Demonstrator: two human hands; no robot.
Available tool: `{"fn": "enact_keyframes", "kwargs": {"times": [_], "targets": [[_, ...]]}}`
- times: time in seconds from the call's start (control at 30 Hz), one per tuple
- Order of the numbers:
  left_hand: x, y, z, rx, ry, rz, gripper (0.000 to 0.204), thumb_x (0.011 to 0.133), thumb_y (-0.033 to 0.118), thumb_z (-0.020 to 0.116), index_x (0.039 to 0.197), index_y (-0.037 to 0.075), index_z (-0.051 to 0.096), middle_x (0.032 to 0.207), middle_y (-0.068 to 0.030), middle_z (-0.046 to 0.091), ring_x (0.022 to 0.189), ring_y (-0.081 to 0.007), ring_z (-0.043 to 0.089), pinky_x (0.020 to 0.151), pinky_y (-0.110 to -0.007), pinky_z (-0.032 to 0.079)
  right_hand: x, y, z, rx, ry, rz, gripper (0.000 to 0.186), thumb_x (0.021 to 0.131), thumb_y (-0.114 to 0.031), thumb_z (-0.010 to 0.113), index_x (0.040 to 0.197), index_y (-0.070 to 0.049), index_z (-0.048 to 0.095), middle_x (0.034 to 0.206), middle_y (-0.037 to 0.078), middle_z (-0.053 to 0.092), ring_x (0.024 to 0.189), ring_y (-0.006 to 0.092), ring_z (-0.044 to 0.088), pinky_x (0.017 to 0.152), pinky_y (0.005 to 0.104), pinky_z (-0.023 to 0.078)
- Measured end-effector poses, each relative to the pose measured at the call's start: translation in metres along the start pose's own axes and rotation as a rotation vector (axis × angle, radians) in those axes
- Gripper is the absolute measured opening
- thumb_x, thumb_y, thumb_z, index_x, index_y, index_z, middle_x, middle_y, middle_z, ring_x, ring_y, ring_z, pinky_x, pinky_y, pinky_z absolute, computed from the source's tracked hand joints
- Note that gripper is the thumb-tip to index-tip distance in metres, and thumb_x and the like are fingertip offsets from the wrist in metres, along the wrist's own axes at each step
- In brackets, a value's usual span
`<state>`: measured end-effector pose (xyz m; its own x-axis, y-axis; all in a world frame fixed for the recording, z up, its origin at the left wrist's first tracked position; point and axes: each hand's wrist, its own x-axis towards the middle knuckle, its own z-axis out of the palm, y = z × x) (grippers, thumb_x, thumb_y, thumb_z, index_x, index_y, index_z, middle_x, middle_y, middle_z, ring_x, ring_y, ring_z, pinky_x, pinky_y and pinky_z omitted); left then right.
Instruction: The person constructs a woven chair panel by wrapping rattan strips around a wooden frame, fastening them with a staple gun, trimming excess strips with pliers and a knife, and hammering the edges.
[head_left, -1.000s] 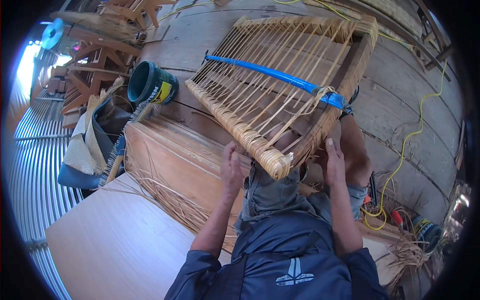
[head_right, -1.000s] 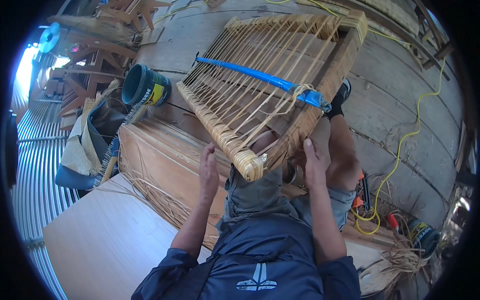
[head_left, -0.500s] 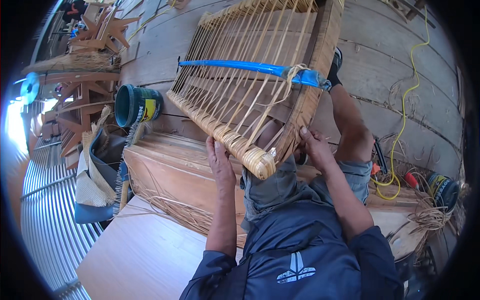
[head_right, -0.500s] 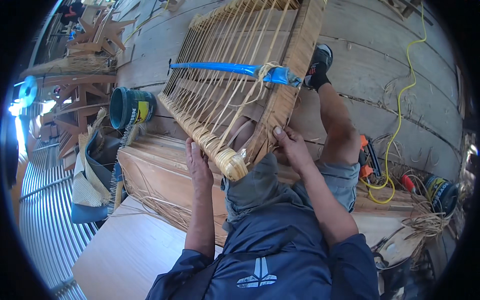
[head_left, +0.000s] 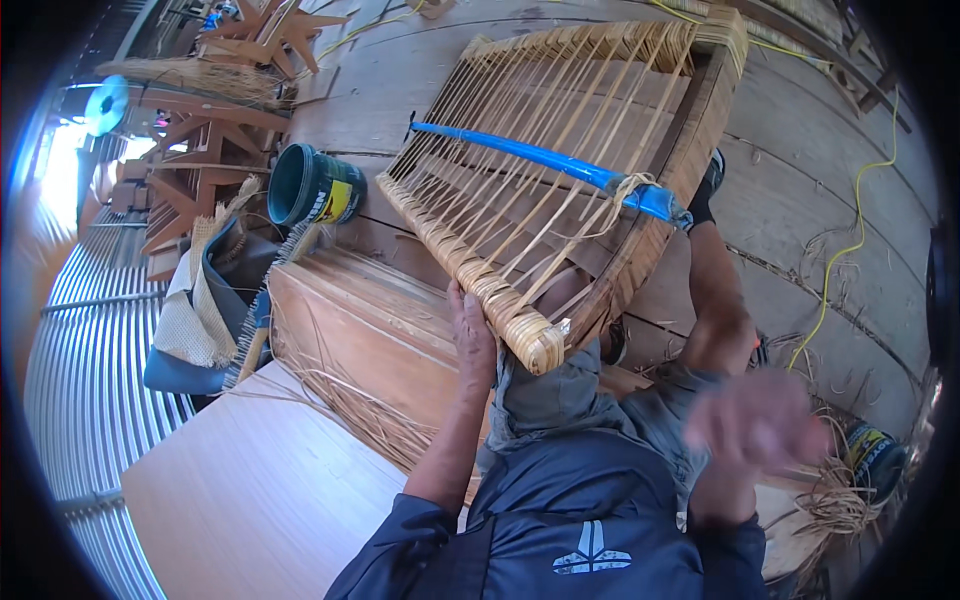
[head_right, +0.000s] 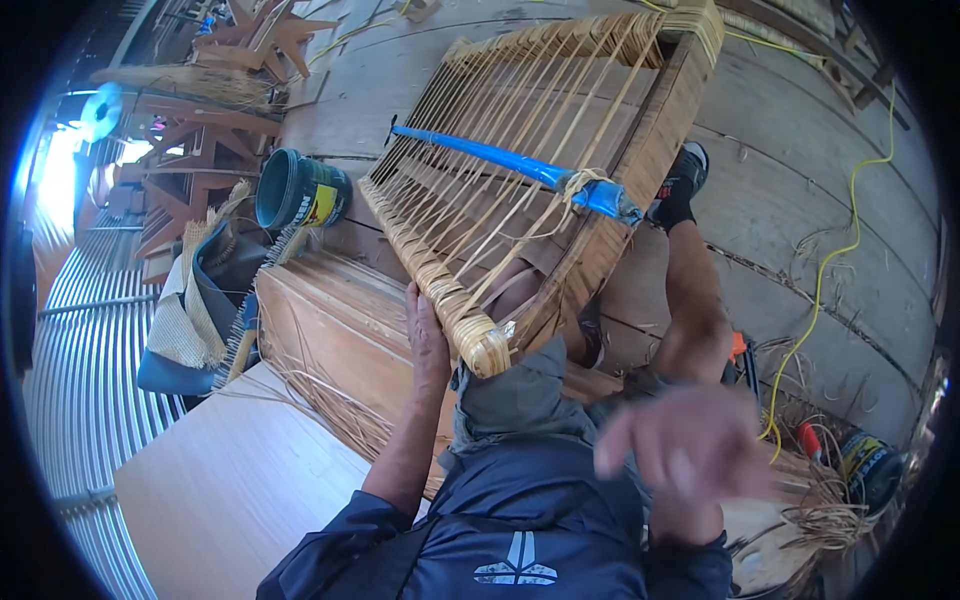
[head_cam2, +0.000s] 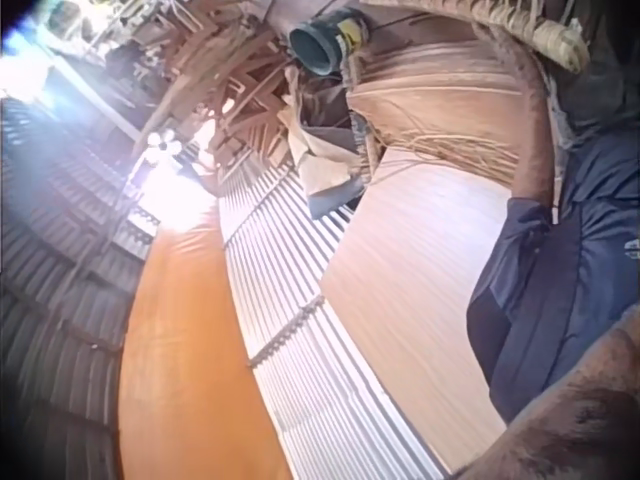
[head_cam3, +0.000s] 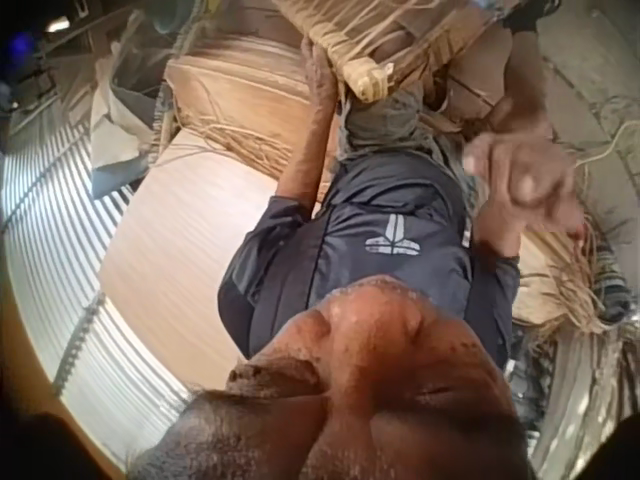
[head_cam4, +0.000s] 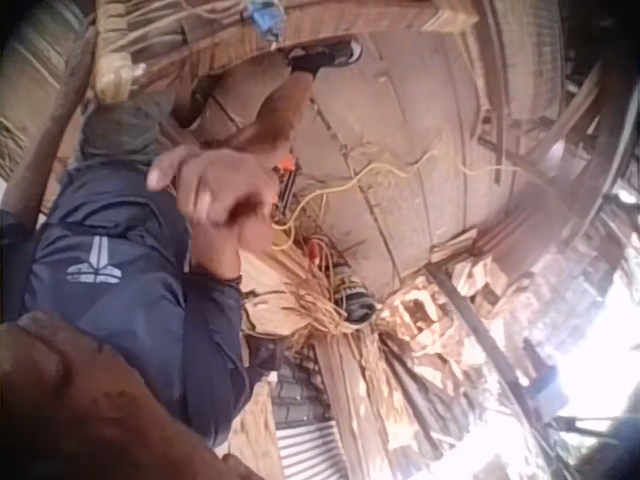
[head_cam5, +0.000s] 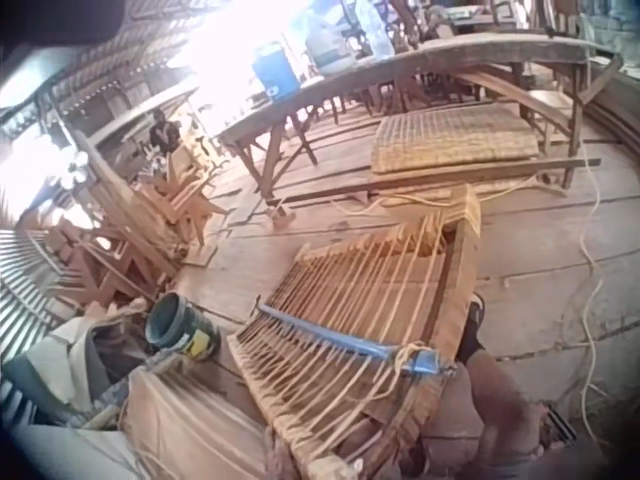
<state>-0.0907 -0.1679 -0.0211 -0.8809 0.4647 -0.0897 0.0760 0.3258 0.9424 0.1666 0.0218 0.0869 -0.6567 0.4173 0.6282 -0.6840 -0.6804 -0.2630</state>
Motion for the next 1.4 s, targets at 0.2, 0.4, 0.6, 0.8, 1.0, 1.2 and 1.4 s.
{"fn": "enact_keyframes", "kwargs": {"times": [0.2,0.4,0.6,0.8,1.0,1.2,1.4], "targets": [[-0.039,0.008,-0.011,0.053,-0.028,-0.052,0.046,0.097,0.028,0.038,0.132,-0.003,0.035,0.128,-0.018,0.042,0.112,-0.0238,0.047,0.095,-0.031,0.037,0.071,-0.037,0.08,0.112,-0.322,-0.017,0.025,0.092,-0.022,0.052,0.079,-0.001,0.06,0.056,0.004,0.046,0.051,0.0189,0.052,0.094,0.051,0.042],[-0.072,0.025,-0.018,-0.258,-0.181,-0.394,0.048,0.098,0.042,0.033,0.126,0.002,0.04,0.102,-0.0076,0.056,0.075,-0.0143,0.058,0.058,-0.024,0.047,0.067,-0.028,0.076,0.21,-0.392,-0.233,0.021,0.091,-0.017,0.052,0.084,0.0,0.061,0.059,0.006,0.048,0.054,0.0207,0.054,0.092,0.0507,0.043],[-0.099,0.053,-0.001,-0.728,-0.432,-0.613,0.064,0.093,0.056,0.034,0.13,0.003,0.037,0.12,-0.0132,0.055,0.103,-0.0258,0.058,0.076,-0.033,0.05,0.006,-0.027,0.067,-0.106,0.403,-0.341,0.022,0.084,-0.019,0.06,0.068,-0.006,0.055,0.056,0.004,0.051,0.051,0.0194,0.05,0.056,0.0424,0.045],[-0.088,0.056,0.003,-0.72,-0.433,-0.651,0.057,0.095,0.046,0.041,0.132,0.002,0.037,0.125,-0.0152,0.051,0.114,-0.0293,0.052,0.084,-0.037,0.049,-0.067,0.063,-0.032,-0.567,0.85,0.254,0.016,0.09,-0.014,0.055,0.08,-0.002,0.057,0.064,0.002,0.054,0.051,0.0074,0.044,0.056,0.0233,0.041],[-0.089,0.058,0.003,-0.82,-0.394,-0.66,0.054,0.095,0.04,0.045,0.132,0.002,0.037,0.126,-0.0161,0.051,0.114,-0.03,0.052,0.084,-0.037,0.049,-0.134,0.108,-0.068,-0.619,0.965,0.606,0.02,0.092,-0.018,0.055,0.08,-0.003,0.06,0.063,-0.001,0.052,0.053,0.0042,0.045,0.049,0.0207,0.037],[-0.087,0.059,0.005,-0.857,-0.402,-0.699,0.05,0.093,0.037,0.051,0.127,0.002,0.042,0.122,-0.0132,0.054,0.109,-0.0264,0.054,0.082,-0.035,0.049,-0.157,0.11,-0.108,-0.663,1.078,0.672,0.017,0.091,-0.02,0.057,0.083,-0.005,0.062,0.063,-0.004,0.052,0.054,0.0036,0.044,0.05,0.0205,0.036],[-0.078,0.064,-0.012,-0.62,-0.483,-0.736,0.053,0.095,0.04,0.044,0.13,0.001,0.038,0.12,-0.0171,0.055,0.111,-0.0317,0.055,0.082,-0.037,0.05,-0.16,0.119,-0.124,-0.691,1.088,0.832,0.017,0.09,-0.02,0.058,0.086,-0.005,0.062,0.066,-0.004,0.051,0.058,0.0042,0.044,0.053,0.0219,0.037]]}}
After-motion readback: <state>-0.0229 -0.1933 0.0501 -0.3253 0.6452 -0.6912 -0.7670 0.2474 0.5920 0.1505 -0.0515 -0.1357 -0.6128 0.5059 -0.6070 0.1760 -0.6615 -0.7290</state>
